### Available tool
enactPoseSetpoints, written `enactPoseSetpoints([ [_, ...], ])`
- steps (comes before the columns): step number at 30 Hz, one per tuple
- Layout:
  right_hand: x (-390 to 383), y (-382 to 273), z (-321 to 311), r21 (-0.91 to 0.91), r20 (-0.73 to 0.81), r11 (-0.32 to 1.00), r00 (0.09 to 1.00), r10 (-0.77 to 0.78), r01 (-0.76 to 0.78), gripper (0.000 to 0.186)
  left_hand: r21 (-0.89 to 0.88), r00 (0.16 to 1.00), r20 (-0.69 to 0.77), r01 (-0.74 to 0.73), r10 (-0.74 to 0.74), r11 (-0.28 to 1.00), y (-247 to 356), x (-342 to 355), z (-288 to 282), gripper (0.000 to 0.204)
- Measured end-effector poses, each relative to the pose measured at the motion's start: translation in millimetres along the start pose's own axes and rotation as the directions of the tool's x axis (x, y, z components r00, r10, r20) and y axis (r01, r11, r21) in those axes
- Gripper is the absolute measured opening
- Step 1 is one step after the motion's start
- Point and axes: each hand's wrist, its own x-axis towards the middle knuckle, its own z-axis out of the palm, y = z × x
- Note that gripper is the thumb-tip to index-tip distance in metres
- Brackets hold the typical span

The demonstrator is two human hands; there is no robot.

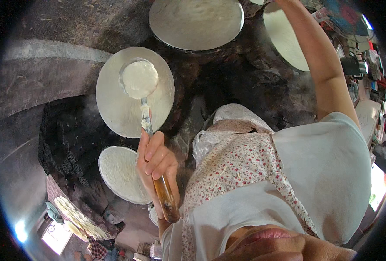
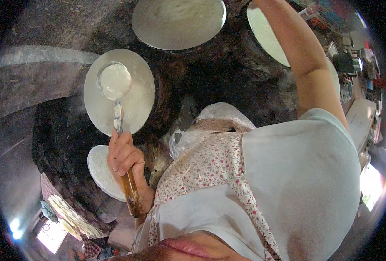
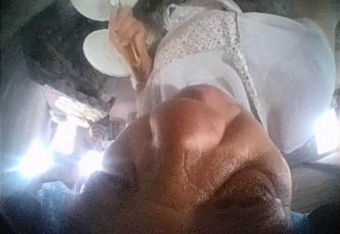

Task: The person ladles batter onto multiple hot griddles, spreads it into thin circles, and flips the crepes as they cook. The person uses a ladle and a wooden spatula to manage several crepes at once on a large cooking surface.

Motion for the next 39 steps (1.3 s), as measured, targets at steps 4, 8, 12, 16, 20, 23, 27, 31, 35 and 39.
enactPoseSetpoints([
  [4,-30.0,15.8,-77.9,0.544,0.039,0.717,0.867,0.497,-0.436,0.013,0.017,0.998,0.009,0.059,-0.059,0.998,8.2,6.3,-4.5,0.036],
  [8,-82.8,65.9,-135.1,0.66,0.091,0.545,0.775,0.625,-0.517,0.01,-0.001,0.986,0.055,0.155,-0.154,0.988,23.2,1.6,-16.2,0.039],
  [12,-130.6,111.7,-179.8,0.546,0.22,0.415,0.602,0.768,-0.728,0.014,0.031,0.982,0.036,0.187,-0.188,0.982,16.7,-15.1,-1.2,0.051],
  [16,-229.4,146.3,-173.0,0.503,0.256,0.268,0.438,0.862,-0.822,0.014,0.06,0.95,0.029,0.309,-0.311,0.949,44.8,6.0,-25.4,0.049],
  [20,-314.6,162.2,-201.9,0.441,0.033,0.339,0.393,0.919,-0.831,0.01,0.094,0.943,-0.05,0.333,-0.33,0.938,34.9,5.8,-9.1,0.043],
  [23,-368.0,140.8,-241.5,0.623,-0.054,0.239,0.263,0.963,-0.745,0.012,0.128,0.926,-0.046,0.377,-0.375,0.917,47.0,3.7,-11.2,0.042],
  [27,-527.4,221.4,-260.5,0.711,-0.134,0.16,0.092,0.987,-0.685,0.019,0.081,0.96,0.052,0.271,-0.276,0.959,61.8,4.7,-27.5,0.059],
  [31,-697.8,269.7,-213.0,0.683,-0.146,-0.09,-0.256,0.955,-0.725,0.045,0.059,0.949,0.036,0.311,-0.313,0.949,71.7,18.3,26.9,0.062],
  [35,-741.8,195.6,-138.8,0.679,-0.078,-0.489,-0.715,0.695,-0.548,0.08,0.086,0.949,0.068,0.301,-0.307,0.95,59.5,10.0,29.7,0.065],
  [39,-796.8,135.2,-136.3,0.583,-0.193,-0.555,-0.765,0.615,-0.593,0.092,0.047,0.936,0.053,0.345,-0.347,0.938,74.3,25.4,27.7,0.065],
])
